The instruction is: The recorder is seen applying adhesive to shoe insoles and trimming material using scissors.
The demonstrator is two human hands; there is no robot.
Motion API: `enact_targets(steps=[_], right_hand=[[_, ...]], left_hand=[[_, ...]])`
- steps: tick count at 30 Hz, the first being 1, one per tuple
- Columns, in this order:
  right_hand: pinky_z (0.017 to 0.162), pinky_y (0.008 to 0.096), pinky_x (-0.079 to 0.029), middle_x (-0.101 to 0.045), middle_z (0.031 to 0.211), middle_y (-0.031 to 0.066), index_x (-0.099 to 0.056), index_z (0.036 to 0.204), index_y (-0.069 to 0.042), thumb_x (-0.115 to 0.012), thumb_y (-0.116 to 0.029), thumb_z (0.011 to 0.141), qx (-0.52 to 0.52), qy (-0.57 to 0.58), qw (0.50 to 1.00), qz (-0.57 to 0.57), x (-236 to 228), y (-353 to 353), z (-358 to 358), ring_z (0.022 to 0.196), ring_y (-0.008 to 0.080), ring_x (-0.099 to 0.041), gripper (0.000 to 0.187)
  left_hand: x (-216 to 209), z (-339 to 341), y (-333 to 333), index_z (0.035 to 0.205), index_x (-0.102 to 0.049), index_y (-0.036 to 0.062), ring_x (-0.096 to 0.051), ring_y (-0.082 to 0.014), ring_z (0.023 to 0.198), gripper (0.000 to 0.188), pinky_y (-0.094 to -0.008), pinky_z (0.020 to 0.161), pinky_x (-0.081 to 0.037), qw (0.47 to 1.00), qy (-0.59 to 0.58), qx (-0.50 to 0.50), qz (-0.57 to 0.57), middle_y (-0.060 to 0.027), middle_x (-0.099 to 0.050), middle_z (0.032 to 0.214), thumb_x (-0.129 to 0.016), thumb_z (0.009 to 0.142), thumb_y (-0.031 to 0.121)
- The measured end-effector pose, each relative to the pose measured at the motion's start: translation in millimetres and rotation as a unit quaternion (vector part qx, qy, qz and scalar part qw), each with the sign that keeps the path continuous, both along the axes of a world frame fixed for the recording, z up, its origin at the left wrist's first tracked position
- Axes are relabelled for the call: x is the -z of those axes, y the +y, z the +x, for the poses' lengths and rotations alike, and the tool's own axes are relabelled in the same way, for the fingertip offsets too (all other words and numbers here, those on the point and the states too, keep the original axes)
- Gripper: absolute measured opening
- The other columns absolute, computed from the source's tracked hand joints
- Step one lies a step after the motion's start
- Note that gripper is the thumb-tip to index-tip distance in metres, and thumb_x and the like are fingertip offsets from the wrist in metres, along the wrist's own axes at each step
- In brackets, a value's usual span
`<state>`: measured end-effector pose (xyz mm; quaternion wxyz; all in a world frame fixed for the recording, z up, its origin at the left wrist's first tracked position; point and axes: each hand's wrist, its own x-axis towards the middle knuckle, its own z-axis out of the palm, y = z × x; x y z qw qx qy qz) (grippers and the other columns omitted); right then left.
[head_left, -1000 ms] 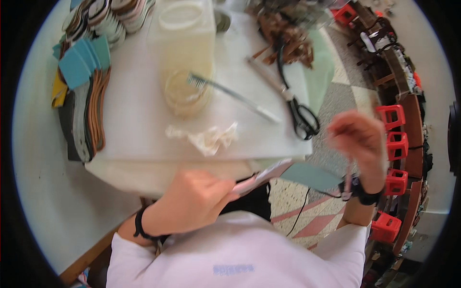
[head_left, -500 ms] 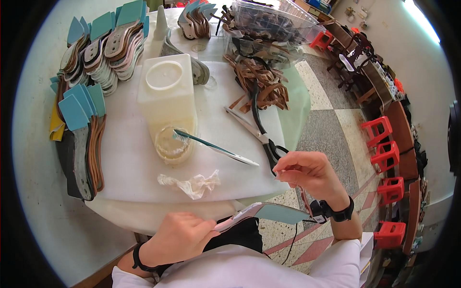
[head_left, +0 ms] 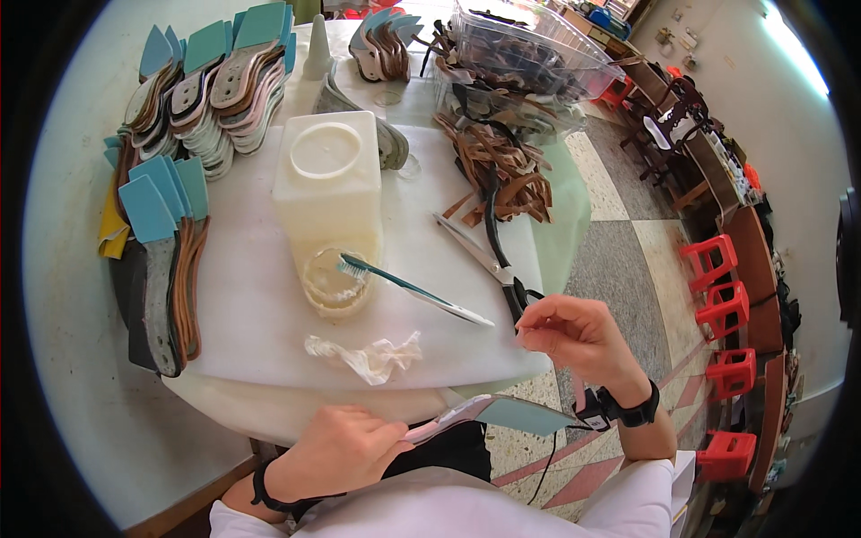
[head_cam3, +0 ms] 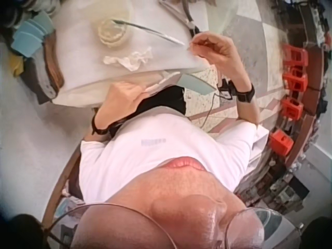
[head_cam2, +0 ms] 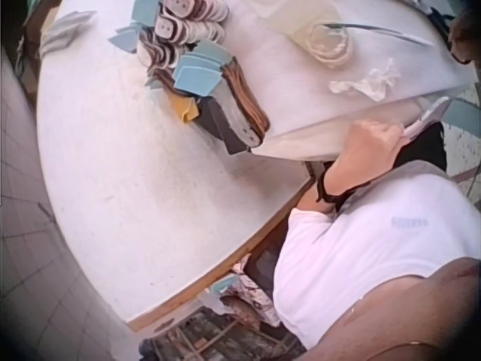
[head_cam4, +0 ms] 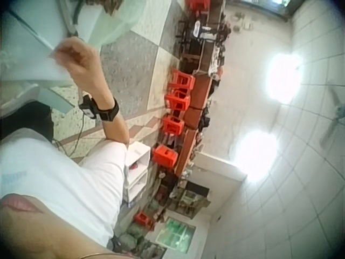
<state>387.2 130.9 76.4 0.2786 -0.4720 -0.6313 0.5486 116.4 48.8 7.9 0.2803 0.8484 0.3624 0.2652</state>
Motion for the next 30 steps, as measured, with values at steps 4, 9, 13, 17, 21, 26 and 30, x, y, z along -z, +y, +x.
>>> enact_targets(steps=[4,9,13,17,21,26,30], right_hand=[[0.055,0.0158,-0.038,-0.062,0.078,-0.0002,-0.061,0.091,0.001,-0.058,0.001,0.084,0.048,-0.079,0.993,0.068,2.5,14.7,1.3,0.064,0.0013,-0.049,0.007],[0.056,0.0174,-0.039,-0.062,0.075,-0.0009,-0.062,0.089,0.000,-0.057,-0.002,0.084,0.110,-0.143,0.960,0.216,14.6,74.3,19.1,0.065,0.0023,-0.050,0.007],[0.058,0.0222,-0.042,-0.062,0.073,0.0025,-0.063,0.091,0.000,-0.058,-0.004,0.082,0.132,-0.195,0.934,0.268,16.0,135.9,24.6,0.066,0.0079,-0.054,0.011],[0.062,0.0262,-0.044,-0.062,0.077,0.0074,-0.062,0.091,0.002,-0.060,-0.007,0.080,0.089,-0.281,0.871,0.394,23.2,196.6,31.2,0.070,0.0129,-0.058,0.015],[0.068,0.0366,-0.047,-0.061,0.081,0.0181,-0.066,0.082,0.000,-0.056,-0.002,0.071,0.053,-0.308,0.865,0.392,29.4,236.3,6.3,0.076,0.0321,-0.060,0.015],[0.073,0.0416,-0.046,-0.059,0.082,0.0192,-0.066,0.082,-0.001,-0.053,-0.001,0.069,0.008,-0.373,0.826,0.422,53.6,260.3,-8.3,0.080,0.0373,-0.057,0.018],[0.075,0.0417,-0.045,-0.058,0.083,0.0170,-0.065,0.077,-0.001,-0.054,-0.001,0.068,0.017,-0.401,0.809,0.429,60.0,261.3,-8.0,0.084,0.0362,-0.056,0.014]], left_hand=[[2.7,-2.0,0.7,0.066,-0.052,0.0073,-0.052,-0.0246,0.051,0.019,-0.0337,0.047,-0.042,1.000,-0.001,0.003,-0.003,-0.0069,-0.051,0.054,-0.066,0.076,0.017],[4.7,-3.4,3.2,0.068,-0.055,0.0069,-0.053,-0.0244,0.053,0.017,-0.0332,0.050,-0.043,1.000,-0.003,0.001,-0.005,-0.0068,-0.052,0.055,-0.066,0.076,0.017],[15.9,-3.3,4.6,0.070,-0.057,0.0063,-0.054,-0.0237,0.056,0.016,-0.0321,0.057,-0.046,0.999,-0.045,-0.005,-0.007,-0.0062,-0.054,0.057,-0.066,0.076,0.018],[7.5,-6.6,8.6,0.072,-0.059,0.0059,-0.057,-0.0226,0.062,0.015,-0.0318,0.060,-0.048,0.999,-0.031,0.011,-0.034,-0.0067,-0.057,0.062,-0.066,0.076,0.019],[3.1,-8.0,9.0,0.074,-0.062,0.0019,-0.059,-0.0306,0.066,0.012,-0.0372,0.057,-0.047,0.990,-0.081,-0.007,-0.115,-0.0142,-0.061,0.071,-0.067,0.072,0.012],[10.9,-10.5,10.8,0.074,-0.061,0.0021,-0.058,-0.0300,0.064,0.011,-0.0372,0.057,-0.047,0.989,-0.101,0.003,-0.112,-0.0135,-0.060,0.069,-0.067,0.073,0.012],[16.7,-11.1,11.9,0.073,-0.061,0.0019,-0.057,-0.0299,0.063,0.012,-0.0373,0.058,-0.047,0.989,-0.100,0.014,-0.107,-0.0134,-0.059,0.068,-0.066,0.074,0.013]])
